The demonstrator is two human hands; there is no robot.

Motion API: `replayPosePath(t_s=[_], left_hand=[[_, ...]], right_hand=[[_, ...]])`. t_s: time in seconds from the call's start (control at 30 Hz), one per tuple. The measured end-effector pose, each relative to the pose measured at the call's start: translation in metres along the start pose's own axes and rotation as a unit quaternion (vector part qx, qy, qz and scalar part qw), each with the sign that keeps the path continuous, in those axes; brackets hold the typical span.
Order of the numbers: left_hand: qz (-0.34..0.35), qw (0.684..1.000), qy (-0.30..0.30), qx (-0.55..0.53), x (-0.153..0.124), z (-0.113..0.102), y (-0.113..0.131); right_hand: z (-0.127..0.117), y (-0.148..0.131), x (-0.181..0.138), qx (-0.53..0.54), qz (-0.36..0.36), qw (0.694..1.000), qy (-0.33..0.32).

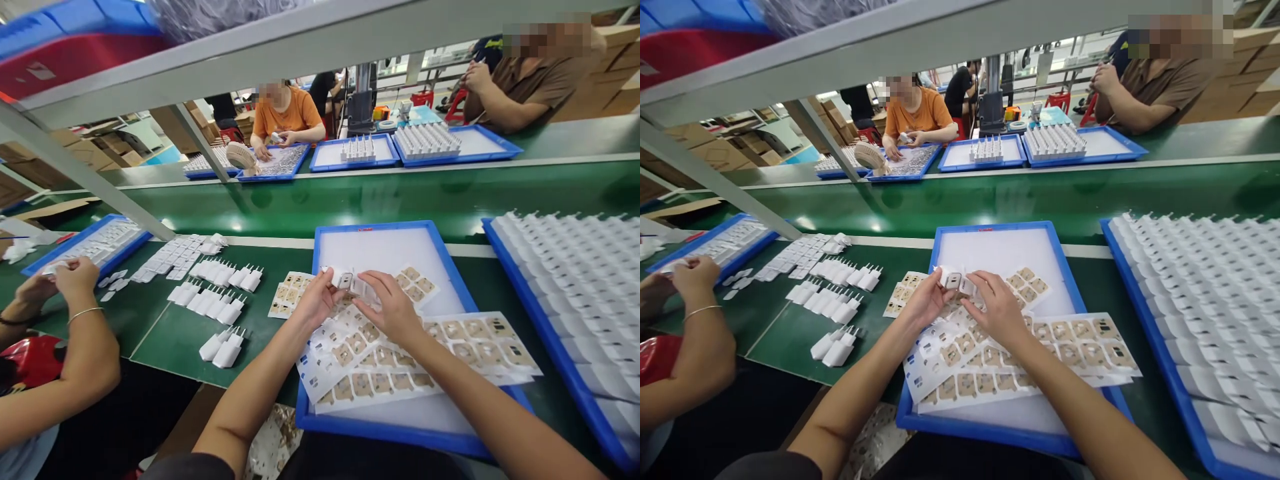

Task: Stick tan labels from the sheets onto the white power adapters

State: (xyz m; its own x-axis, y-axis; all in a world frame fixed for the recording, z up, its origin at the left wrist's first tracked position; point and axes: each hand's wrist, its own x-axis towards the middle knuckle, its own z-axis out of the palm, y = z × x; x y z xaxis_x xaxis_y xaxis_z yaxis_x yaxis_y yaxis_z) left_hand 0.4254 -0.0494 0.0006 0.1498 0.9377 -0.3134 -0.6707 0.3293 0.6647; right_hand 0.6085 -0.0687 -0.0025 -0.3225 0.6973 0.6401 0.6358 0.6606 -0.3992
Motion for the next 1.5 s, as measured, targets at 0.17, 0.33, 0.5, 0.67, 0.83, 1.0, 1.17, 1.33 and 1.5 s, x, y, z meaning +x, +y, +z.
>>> replayPosePath(t_s=[0.17,0.33,0.5,0.67,0.83,1.0,1.17,1.33,1.5], left_hand=[[-0.017,1.000,-0.021,0.014,-0.005,0.003,-0.001],[-0.021,0.999,-0.030,0.004,-0.005,0.002,-0.002],[-0.019,1.000,-0.016,0.011,-0.005,0.003,-0.003],[-0.008,1.000,-0.019,0.017,-0.004,0.003,-0.004],[-0.001,1.000,-0.021,0.009,-0.001,0.000,-0.004],[-0.001,1.000,-0.014,0.013,0.000,-0.001,-0.004],[0.005,1.000,-0.006,0.010,0.000,0.000,-0.004],[0.037,0.997,0.009,0.060,0.000,-0.001,-0.001],[0.097,0.983,0.003,0.158,-0.004,-0.003,0.007]], right_hand=[[0.003,-0.001,-0.002,0.034,0.017,0.999,-0.013],[-0.002,-0.001,0.001,0.065,0.024,0.997,-0.022],[-0.003,-0.002,0.002,0.064,0.019,0.998,-0.016],[-0.003,-0.002,0.002,0.092,0.026,0.995,-0.014],[-0.006,-0.003,0.003,0.102,0.038,0.994,0.032],[-0.010,-0.005,0.005,0.128,0.066,0.987,0.069],[-0.010,-0.005,0.004,0.170,0.095,0.978,0.080],[-0.018,-0.001,0.008,0.206,0.164,0.959,0.101],[-0.018,0.003,0.009,0.275,0.223,0.931,0.088]])
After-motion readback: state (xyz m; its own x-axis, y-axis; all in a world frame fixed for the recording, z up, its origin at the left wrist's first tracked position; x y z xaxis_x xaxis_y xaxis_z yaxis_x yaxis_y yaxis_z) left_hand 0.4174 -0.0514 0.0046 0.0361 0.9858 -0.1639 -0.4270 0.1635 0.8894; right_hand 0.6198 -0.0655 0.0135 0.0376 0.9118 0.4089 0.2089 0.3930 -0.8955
